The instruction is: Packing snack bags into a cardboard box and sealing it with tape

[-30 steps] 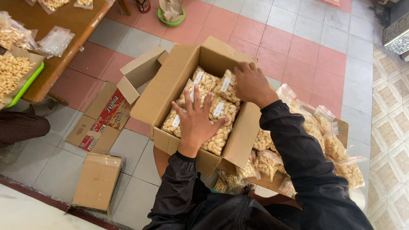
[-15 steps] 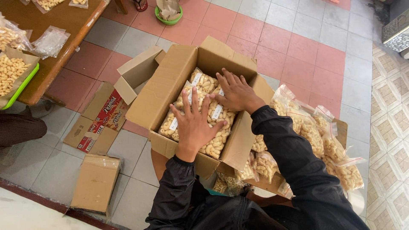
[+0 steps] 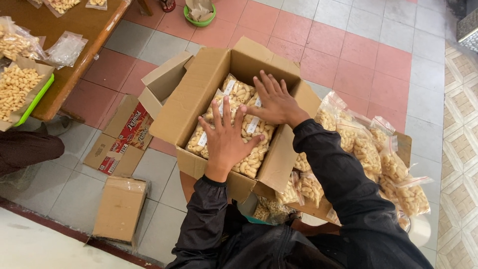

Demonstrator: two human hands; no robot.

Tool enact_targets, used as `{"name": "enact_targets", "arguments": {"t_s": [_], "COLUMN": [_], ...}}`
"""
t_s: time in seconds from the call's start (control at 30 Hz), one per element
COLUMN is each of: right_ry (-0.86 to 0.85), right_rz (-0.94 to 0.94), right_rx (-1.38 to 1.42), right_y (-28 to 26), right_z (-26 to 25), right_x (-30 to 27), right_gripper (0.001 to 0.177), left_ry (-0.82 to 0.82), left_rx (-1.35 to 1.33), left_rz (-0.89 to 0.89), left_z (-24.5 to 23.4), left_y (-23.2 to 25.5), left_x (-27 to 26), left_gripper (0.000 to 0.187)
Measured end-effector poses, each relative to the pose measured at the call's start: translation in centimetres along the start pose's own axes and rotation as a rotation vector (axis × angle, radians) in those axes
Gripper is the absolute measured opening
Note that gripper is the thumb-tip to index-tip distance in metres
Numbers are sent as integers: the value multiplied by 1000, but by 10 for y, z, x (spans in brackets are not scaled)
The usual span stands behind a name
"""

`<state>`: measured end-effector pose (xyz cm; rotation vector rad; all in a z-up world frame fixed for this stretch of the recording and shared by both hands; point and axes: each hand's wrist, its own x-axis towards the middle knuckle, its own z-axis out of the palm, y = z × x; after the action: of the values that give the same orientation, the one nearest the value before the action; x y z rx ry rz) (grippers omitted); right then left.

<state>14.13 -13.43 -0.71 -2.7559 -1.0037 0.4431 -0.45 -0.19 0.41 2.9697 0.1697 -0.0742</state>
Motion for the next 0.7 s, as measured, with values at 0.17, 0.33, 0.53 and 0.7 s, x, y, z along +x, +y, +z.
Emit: {"name": "enact_targets", "arguments": {"t_s": [0.17, 0.33, 0.53, 0.7], "right_ry": [452, 462, 401, 420], "right_rz": [-166, -49, -1, 9], "right_rx": [108, 13, -9, -54], "right_y": [-11, -17, -19, -21], "right_z": [12, 38, 41, 38], "right_x": [-37, -65, -70, -67], "right_gripper": [102, 100, 100, 94], "left_ry": [2, 7, 58, 36], "left_rx": [2, 12, 11, -6], "left_rz": [-3, -15, -13, -29], "left_z": [1, 11, 13, 7], "left_y": [0, 1, 1, 1], "left_x": [0, 3, 3, 4], "left_gripper": [93, 92, 88, 88]}}
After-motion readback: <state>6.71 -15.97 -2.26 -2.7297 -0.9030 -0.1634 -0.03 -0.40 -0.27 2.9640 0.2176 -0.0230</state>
